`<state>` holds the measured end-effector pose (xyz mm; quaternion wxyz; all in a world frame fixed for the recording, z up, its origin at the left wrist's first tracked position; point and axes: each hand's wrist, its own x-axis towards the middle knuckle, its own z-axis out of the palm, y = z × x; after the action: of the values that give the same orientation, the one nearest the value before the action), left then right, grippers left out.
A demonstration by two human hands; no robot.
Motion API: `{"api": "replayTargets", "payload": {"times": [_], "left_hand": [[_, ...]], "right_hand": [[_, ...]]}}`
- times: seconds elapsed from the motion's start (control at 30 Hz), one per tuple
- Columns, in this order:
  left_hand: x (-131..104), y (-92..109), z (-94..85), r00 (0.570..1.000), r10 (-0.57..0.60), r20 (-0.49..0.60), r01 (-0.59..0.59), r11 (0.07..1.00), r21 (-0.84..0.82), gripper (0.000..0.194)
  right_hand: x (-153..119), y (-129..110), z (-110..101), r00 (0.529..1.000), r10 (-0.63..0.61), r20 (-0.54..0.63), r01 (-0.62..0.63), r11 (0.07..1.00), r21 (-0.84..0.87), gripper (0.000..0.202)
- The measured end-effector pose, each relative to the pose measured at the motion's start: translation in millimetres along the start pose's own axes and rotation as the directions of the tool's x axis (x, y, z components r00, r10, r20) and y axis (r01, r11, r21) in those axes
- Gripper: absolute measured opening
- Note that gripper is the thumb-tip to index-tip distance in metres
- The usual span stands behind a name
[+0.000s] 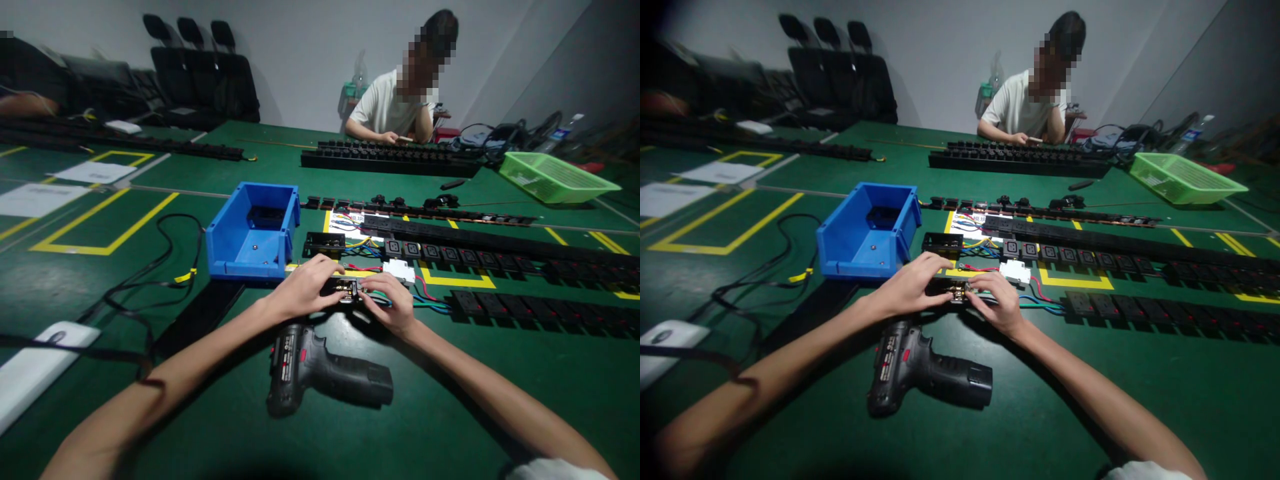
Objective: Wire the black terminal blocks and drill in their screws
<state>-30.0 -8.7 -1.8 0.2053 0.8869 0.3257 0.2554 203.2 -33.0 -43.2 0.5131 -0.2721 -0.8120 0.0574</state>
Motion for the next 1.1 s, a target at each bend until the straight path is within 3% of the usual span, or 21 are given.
{"api": "replayTargets", "payload": {"times": [0.1,0.17,0.33,0.73,1.1], "left_hand": [[-0.2,-13.2,-1.4,0.999,-0.032,0.024,0.028,0.989,0.149,0.061],[-2.0,-18.8,1.7,0.994,-0.066,0.085,0.050,0.983,0.179,0.067],[-5.0,-21.7,8.1,0.974,-0.101,0.205,0.073,0.987,0.140,0.059],[-3.8,-22.2,9.2,0.973,-0.090,0.213,0.085,0.996,0.032,0.060],[10.7,-4.8,12.6,0.961,-0.110,0.252,0.065,0.981,0.182,0.055]], "right_hand": [[-2.3,7.4,0.9,0.994,0.099,-0.052,-0.099,0.995,0.012,0.018],[-5.1,11.1,2.3,0.989,0.129,-0.072,-0.128,0.992,0.011,0.015],[-8.5,12.8,4.5,0.993,0.110,-0.048,-0.109,0.994,0.009,0.016],[-4.3,10.3,4.6,0.997,0.075,-0.001,-0.075,0.997,-0.012,0.018],[-4.9,10.7,3.9,0.995,0.102,0.007,-0.101,0.995,-0.025,0.008]]}}
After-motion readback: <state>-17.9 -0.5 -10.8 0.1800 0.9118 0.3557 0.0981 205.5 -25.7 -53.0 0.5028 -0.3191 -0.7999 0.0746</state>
